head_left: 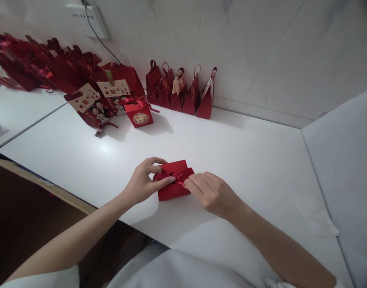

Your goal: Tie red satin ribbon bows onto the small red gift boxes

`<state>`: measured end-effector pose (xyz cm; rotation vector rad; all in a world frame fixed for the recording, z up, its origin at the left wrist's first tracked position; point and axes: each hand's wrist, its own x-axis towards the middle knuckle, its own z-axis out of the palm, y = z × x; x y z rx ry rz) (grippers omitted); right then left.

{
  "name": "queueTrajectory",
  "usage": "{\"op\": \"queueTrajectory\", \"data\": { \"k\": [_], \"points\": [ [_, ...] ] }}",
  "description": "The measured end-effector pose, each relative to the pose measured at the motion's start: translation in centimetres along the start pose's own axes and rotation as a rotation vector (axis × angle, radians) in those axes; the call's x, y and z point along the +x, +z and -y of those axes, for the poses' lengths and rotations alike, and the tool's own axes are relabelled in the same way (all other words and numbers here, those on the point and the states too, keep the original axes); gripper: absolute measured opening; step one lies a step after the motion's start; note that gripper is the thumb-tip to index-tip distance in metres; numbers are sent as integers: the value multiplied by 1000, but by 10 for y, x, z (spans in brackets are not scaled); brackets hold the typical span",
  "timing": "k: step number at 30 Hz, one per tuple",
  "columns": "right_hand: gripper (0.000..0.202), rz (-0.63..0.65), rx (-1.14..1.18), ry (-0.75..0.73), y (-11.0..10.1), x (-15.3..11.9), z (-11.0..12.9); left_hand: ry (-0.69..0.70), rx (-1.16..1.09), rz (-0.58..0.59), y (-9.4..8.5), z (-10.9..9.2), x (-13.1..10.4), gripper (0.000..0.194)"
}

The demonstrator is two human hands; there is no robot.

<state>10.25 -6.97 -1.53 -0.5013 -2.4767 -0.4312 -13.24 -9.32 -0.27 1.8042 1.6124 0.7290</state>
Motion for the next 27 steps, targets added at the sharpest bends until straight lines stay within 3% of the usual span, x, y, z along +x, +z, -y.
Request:
{"op": "queueTrajectory", "data": {
  "k": [5,14,19,23,27],
  "points": [
    [20,71,15,-22,-2,-1,-5,20,21,13,-2,1,1,32],
    [26,84,12,-48,-2,-1,-11,36,49,29,-5,-1,3,33],
    [27,104,7,-43,-9,1,-17,-61,-197,111,-7,2,4,44],
    [34,217,-3,-40,-23,0,-23,-79,-315,127,-7,3,6,44],
    [34,460,32,110,-43,-4,-27,-93,-332,170,-8,1,8,38]
  ]
}}
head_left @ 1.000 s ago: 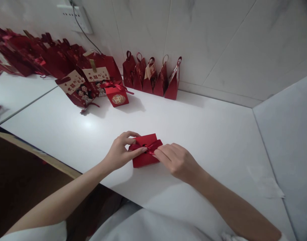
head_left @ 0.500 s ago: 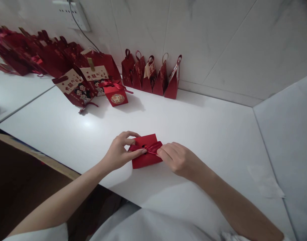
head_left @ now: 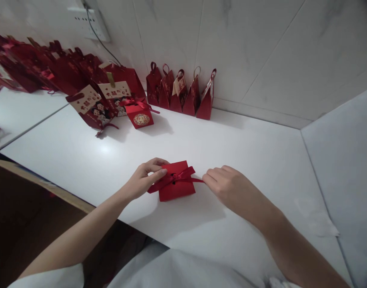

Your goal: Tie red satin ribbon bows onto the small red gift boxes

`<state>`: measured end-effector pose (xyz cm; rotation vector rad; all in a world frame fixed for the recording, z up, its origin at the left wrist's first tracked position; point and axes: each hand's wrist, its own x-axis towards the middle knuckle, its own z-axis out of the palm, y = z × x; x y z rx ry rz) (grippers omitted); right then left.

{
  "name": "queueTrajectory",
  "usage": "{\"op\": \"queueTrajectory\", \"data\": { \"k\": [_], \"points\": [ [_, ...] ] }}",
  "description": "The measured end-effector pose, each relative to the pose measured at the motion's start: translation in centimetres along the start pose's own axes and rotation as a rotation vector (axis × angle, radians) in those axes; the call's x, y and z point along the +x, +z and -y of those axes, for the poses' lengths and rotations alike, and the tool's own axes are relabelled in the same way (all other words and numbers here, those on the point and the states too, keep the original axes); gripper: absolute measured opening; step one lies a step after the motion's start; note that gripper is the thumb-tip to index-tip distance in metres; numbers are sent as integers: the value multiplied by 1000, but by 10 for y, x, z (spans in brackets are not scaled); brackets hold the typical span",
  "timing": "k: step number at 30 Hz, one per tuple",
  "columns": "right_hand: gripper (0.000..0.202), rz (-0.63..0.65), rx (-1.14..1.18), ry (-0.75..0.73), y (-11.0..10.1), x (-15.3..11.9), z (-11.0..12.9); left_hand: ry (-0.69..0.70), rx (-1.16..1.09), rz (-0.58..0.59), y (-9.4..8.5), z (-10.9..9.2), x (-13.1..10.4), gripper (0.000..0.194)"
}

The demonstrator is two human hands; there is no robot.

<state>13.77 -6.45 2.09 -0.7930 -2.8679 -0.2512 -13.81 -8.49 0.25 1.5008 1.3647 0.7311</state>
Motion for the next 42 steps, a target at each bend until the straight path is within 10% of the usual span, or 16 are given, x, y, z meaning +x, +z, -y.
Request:
{"op": "queueTrajectory", "data": {
  "k": [3,9,22,35,42],
  "points": [
    [28,79,68,129,-17,-7,3,-9,-20,12,-1,-1,0,38],
    [20,-186,121,58,-37,17,31,25,-14,77,-2,-2,1,41],
    [20,-396,33,74,28,55,102,38,-36,35,1,1,3,41],
    [9,-67,431,-100,-7,27,60,118,78,32,4,0,0,36],
    [21,25,737,383,-26,27,4,119,96,110,-4,-4,0,30]
  ]
}}
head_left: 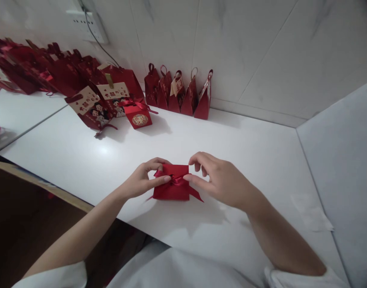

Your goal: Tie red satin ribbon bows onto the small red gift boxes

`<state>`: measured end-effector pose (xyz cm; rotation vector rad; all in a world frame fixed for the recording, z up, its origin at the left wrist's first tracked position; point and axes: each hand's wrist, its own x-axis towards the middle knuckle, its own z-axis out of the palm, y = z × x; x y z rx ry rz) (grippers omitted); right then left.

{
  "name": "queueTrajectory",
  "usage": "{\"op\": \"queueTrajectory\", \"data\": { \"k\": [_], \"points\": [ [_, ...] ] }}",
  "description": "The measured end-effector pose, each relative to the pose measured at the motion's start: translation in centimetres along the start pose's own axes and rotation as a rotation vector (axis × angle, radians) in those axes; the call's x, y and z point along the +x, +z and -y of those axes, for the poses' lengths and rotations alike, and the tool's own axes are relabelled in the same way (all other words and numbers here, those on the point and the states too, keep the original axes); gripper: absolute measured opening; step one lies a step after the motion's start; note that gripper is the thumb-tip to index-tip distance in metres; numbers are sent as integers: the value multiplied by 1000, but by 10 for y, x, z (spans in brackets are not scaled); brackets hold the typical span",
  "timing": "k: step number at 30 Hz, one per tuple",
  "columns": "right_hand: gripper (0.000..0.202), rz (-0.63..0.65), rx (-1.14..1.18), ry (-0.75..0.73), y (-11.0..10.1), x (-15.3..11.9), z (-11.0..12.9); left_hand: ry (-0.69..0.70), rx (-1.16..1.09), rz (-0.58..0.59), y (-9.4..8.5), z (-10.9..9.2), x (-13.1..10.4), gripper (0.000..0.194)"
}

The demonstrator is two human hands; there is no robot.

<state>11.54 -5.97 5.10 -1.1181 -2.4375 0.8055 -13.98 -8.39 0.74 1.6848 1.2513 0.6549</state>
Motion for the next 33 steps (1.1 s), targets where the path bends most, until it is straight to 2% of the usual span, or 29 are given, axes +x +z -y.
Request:
{"op": "queueTrajectory", "data": {
  "k": [4,7,11,16,21,26,27,29,31,32,33],
  "points": [
    [38,277,187,115,-3,12,-21,-3,-99,-8,-2,4,1,30],
    [38,438,347,119,0,19,-32,0,-134,-13,-1,7,2,29],
    [29,449,421,63,5,25,-40,0,-132,-22,0,7,3,31],
    [31,466,488,46,9,29,-46,6,-44,-79,3,8,2,36],
    [31,429,487,47,15,31,-48,-35,35,-94,5,11,2,24],
    [29,307,388,70,18,31,-45,-46,36,-67,4,9,3,23],
    [27,232,333,76,20,30,-42,-51,26,-73,4,8,2,25],
    [23,-7,179,45,25,26,-33,-61,2,-107,6,7,2,31],
    [23,-265,8,-106,36,21,-20,-58,-8,-142,8,6,2,35],
    [26,-345,-66,-237,43,18,-13,-51,-8,-149,9,6,2,35],
    [29,-372,-116,-385,52,16,-6,-43,-7,-153,10,7,2,34]
  ]
}}
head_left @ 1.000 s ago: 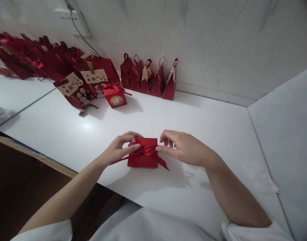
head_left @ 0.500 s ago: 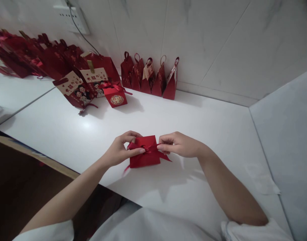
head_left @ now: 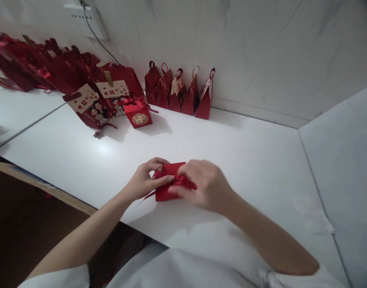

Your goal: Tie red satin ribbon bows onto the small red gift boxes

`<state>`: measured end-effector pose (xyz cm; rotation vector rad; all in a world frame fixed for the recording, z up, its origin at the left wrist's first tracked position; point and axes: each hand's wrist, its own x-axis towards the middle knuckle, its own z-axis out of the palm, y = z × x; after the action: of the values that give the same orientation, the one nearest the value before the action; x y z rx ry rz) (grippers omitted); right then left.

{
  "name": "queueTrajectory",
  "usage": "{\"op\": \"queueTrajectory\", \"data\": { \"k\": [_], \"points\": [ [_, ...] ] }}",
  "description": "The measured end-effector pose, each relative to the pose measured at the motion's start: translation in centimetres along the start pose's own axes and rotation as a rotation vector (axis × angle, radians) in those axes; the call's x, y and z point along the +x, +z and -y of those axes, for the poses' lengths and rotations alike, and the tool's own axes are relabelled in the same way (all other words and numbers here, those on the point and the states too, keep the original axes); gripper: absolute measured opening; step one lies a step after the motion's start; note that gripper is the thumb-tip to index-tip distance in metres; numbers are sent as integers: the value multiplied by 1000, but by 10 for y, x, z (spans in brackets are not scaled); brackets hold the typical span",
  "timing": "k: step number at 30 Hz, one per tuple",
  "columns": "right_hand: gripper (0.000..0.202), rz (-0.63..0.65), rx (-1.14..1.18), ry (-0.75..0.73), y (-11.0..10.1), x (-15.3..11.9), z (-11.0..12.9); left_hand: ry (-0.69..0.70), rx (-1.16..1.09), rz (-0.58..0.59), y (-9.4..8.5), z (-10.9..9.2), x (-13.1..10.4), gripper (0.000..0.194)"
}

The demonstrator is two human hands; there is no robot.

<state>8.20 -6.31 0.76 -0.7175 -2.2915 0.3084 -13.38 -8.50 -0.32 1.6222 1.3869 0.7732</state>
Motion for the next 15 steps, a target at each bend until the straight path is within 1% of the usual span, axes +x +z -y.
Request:
{"op": "queueTrajectory", "data": {
  "k": [1,2,3,4,5,7,9,13,15],
  "points": [
    [33,-21,-46,-139,8,-3,9,6,0,2,0,0,0,34],
    [34,-28,-110,-239,17,-7,17,10,-3,5,1,0,0,34],
    [31,-35,-175,-300,26,-10,24,10,-4,9,0,1,0,34],
    [24,-30,-237,-331,34,-14,31,9,-2,15,0,1,0,34],
    [17,-53,-297,-326,42,-17,36,8,1,18,-1,1,1,34],
    [18,-90,-389,-293,54,-21,44,6,9,23,-2,1,1,33],
    [18,-115,-445,-249,62,-22,50,3,13,17,-2,1,1,33],
    [12,-116,-490,-147,65,-16,60,-21,-4,1,1,3,2,37],
    [9,-88,-504,-104,63,-13,61,-32,-9,-62,5,4,2,42]
  ]
}}
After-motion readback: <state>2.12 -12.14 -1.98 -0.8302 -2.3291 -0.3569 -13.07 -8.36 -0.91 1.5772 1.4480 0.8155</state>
